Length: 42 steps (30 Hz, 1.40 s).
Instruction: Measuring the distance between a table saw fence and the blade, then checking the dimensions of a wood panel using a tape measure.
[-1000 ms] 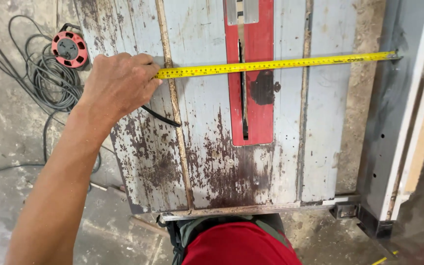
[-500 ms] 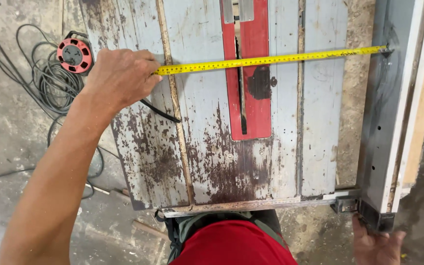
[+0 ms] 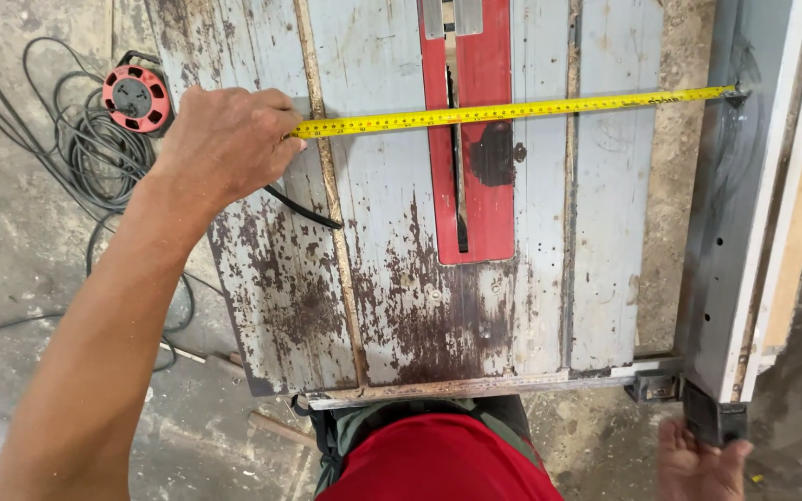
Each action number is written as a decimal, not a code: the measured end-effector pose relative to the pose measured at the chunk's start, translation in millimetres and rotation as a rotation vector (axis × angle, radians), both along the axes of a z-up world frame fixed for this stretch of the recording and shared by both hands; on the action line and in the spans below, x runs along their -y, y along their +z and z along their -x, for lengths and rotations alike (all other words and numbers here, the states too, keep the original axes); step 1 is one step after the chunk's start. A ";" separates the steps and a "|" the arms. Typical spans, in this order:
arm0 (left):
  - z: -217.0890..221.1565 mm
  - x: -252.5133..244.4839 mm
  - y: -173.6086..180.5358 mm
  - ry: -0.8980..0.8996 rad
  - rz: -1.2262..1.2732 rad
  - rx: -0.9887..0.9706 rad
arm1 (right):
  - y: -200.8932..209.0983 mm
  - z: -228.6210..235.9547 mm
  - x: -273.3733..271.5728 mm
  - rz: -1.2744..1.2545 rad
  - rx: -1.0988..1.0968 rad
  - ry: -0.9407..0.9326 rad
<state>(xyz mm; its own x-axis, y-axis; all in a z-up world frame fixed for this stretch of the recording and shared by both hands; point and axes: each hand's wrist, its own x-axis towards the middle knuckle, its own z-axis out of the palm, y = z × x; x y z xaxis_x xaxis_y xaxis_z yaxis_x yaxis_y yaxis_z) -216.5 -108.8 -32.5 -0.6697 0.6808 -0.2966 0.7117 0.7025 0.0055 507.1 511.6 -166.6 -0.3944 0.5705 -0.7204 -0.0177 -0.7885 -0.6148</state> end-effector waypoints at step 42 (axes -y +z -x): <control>3.0 -0.9 -0.3 0.042 -0.047 0.060 | 147.0 272.2 34.8 -1.001 1.228 1.341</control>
<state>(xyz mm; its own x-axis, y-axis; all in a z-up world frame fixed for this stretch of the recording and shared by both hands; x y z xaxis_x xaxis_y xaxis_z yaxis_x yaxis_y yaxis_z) -219.5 -107.9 -32.8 -0.6801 0.6664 -0.3057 0.6788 0.7299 0.0809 234.8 476.8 -19.6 -0.4696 0.6771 -0.5666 0.8163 0.5775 0.0135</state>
